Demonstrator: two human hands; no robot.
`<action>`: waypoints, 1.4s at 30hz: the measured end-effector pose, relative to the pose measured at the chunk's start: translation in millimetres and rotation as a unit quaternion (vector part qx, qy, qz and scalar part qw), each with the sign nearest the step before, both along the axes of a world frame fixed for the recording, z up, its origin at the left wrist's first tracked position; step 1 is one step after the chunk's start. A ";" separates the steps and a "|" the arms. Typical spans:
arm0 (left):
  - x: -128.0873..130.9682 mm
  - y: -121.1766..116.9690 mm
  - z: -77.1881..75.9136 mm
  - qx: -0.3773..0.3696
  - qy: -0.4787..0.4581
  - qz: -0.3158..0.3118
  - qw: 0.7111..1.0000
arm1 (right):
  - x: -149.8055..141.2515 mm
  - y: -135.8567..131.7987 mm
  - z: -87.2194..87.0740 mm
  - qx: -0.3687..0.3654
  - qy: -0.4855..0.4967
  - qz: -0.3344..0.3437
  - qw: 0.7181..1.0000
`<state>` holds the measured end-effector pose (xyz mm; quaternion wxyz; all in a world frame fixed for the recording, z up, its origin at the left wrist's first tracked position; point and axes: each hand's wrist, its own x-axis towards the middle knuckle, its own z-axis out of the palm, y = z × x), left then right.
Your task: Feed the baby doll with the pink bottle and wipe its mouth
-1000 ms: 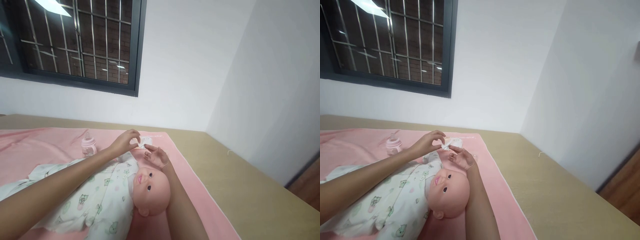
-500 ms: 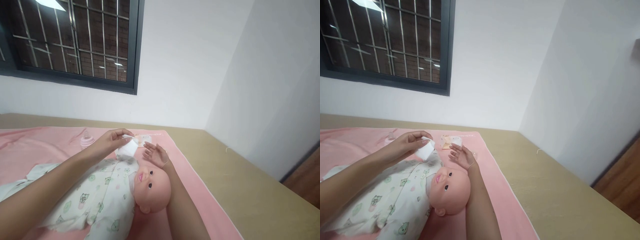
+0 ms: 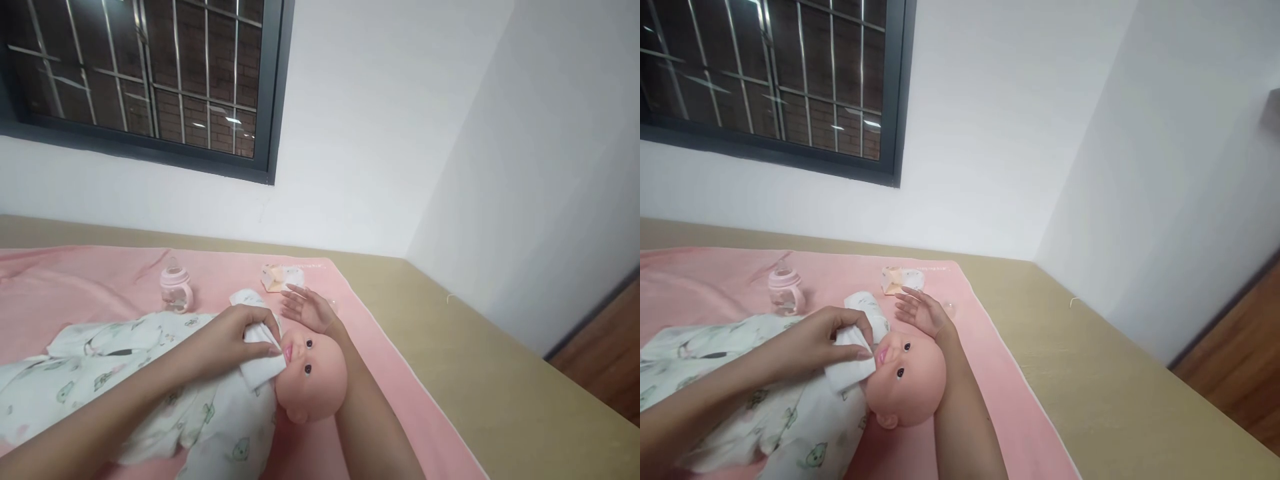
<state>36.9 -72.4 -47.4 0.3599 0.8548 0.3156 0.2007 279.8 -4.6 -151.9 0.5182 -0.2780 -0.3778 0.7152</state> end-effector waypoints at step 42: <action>9.7 -11.8 -3.8 0.140 0.030 0.034 0.989 | 0.6 5.3 -4.6 0.006 -0.031 -0.007 0.999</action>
